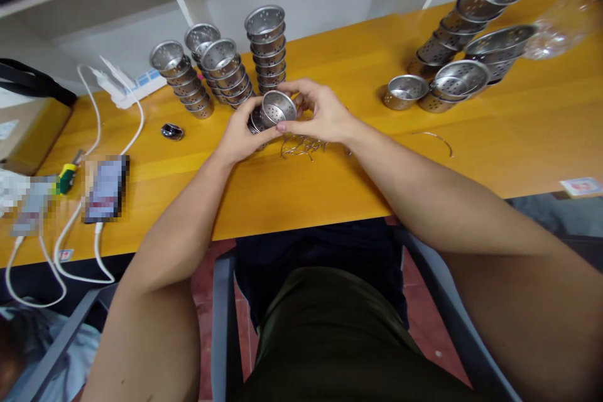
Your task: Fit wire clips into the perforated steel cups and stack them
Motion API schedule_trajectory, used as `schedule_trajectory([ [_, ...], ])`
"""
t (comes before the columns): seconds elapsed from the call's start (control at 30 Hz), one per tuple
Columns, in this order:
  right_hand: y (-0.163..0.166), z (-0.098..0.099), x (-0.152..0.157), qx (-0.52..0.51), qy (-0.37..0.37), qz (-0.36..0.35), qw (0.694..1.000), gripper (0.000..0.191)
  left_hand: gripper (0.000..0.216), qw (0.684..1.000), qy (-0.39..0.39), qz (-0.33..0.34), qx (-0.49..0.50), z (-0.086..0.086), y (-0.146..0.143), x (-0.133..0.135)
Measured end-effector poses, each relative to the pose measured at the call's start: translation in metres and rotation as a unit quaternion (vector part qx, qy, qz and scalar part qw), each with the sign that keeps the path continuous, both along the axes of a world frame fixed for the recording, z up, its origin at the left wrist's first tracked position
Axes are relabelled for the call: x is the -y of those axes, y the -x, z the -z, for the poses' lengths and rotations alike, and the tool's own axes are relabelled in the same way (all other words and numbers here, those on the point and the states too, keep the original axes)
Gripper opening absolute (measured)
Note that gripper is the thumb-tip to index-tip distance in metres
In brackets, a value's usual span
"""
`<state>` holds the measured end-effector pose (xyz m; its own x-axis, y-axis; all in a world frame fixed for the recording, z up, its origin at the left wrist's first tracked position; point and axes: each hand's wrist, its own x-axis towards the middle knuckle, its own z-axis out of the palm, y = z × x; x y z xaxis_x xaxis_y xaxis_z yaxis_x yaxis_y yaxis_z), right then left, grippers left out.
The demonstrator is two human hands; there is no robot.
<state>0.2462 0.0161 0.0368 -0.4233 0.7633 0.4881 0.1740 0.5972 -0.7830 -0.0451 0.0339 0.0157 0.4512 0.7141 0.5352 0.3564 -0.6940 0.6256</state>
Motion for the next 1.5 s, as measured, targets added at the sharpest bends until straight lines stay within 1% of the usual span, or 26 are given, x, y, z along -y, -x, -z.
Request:
schedule_trajectory([
  [0.07, -0.002, -0.001, -0.001, 0.015, -0.021, 0.004, 1.000, 0.123, 0.122, 1.000, -0.005, -0.003, -0.007, 0.001, 0.000, -0.001],
  [0.13, -0.005, -0.001, -0.005, 0.030, -0.041, 0.020, 0.999, 0.118, 0.129, 1.000, -0.005, -0.008, -0.014, 0.002, 0.000, -0.002],
  [0.17, -0.008, -0.001, -0.008, 0.034, -0.048, 0.039, 0.998, 0.115, 0.134, 1.000, -0.002, -0.011, -0.019, 0.003, 0.000, -0.003],
  [0.27, -0.021, 0.003, -0.027, 0.049, -0.054, 0.134, 0.988, 0.098, 0.145, 0.999, 0.014, -0.018, -0.032, 0.006, 0.003, -0.005],
  [0.37, -0.038, 0.014, -0.055, 0.097, -0.043, 0.241, 0.965, 0.085, 0.146, 0.999, 0.033, -0.013, -0.034, 0.008, 0.007, -0.007],
  [0.43, -0.046, 0.026, -0.072, 0.131, -0.013, 0.292, 0.947, 0.085, 0.145, 0.999, 0.034, -0.006, -0.028, 0.010, 0.009, -0.008],
  [0.5, -0.049, 0.038, -0.084, 0.140, 0.016, 0.311, 0.940, 0.087, 0.143, 1.000, 0.024, 0.004, -0.015, 0.013, 0.011, -0.010],
  [0.6, -0.047, 0.049, -0.091, 0.108, 0.022, 0.292, 0.950, 0.090, 0.138, 1.000, 0.008, 0.013, 0.005, 0.019, 0.010, -0.013],
  [0.63, -0.046, 0.048, -0.089, 0.093, 0.014, 0.288, 0.953, 0.091, 0.134, 1.000, 0.005, 0.011, 0.009, 0.021, 0.009, -0.013],
  [0.7, -0.043, 0.038, -0.079, 0.073, -0.011, 0.291, 0.954, 0.088, 0.128, 1.000, -0.002, -0.003, 0.018, 0.020, 0.006, -0.013],
  [0.77, -0.039, 0.019, -0.060, 0.074, -0.041, 0.284, 0.955, 0.073, 0.125, 1.000, -0.010, -0.016, 0.021, 0.015, 0.004, -0.011],
  [0.8, -0.036, 0.008, -0.049, 0.081, -0.052, 0.263, 0.960, 0.064, 0.125, 1.000, -0.015, -0.020, 0.019, 0.011, 0.004, -0.009],
  [0.83, -0.031, -0.002, -0.037, 0.094, -0.054, 0.225, 0.968, 0.057, 0.126, 0.999, -0.020, -0.023, 0.013, 0.007, 0.003, -0.007],
  [0.9, -0.019, -0.018, -0.014, 0.133, -0.046, 0.119, 0.983, 0.052, 0.126, 0.999, -0.027, -0.023, -0.004, -0.002, 0.001, -0.001],
  [0.93, -0.013, -0.023, -0.004, 0.152, -0.049, 0.078, 0.984, 0.047, 0.126, 0.999, -0.029, -0.020, -0.012, -0.006, 0.000, 0.003],
  [0.97, -0.006, -0.026, 0.004, 0.166, -0.055, 0.053, 0.983, 0.042, 0.125, 0.999, -0.030, -0.015, -0.017, -0.010, -0.002, 0.006],
  [1.03, 0.006, -0.028, 0.015, 0.183, -0.069, 0.042, 0.980, 0.029, 0.122, 0.999, -0.031, -0.005, -0.019, -0.014, -0.006, 0.012],
  [1.13, 0.014, -0.028, 0.020, 0.190, -0.079, 0.072, 0.976, 0.016, 0.121, 0.999, -0.030, -0.006, -0.015, -0.015, -0.012, 0.018],
  [1.2, 0.014, -0.031, 0.022, 0.185, -0.084, 0.096, 0.974, 0.018, 0.124, 0.999, -0.024, -0.019, -0.017, -0.014, -0.013, 0.019],
  [1.3, 0.011, -0.039, 0.030, 0.169, -0.086, 0.107, 0.976, 0.033, 0.125, 1.000, -0.015, -0.023, -0.013, -0.013, -0.012, 0.018],
  [1.37, 0.010, -0.043, 0.036, 0.164, -0.086, 0.074, 0.980, 0.038, 0.122, 1.000, -0.009, -0.009, -0.005, -0.013, -0.011, 0.018],
  [1.43, 0.009, -0.044, 0.040, 0.159, -0.080, 0.035, 0.983, 0.040, 0.118, 1.000, 0.002, 0.009, -0.001, -0.014, -0.011, 0.019],
  [1.5, 0.009, -0.044, 0.042, 0.151, -0.064, 0.024, 0.986, 0.042, 0.112, 1.000, 0.019, 0.023, -0.002, -0.016, -0.011, 0.021],
])
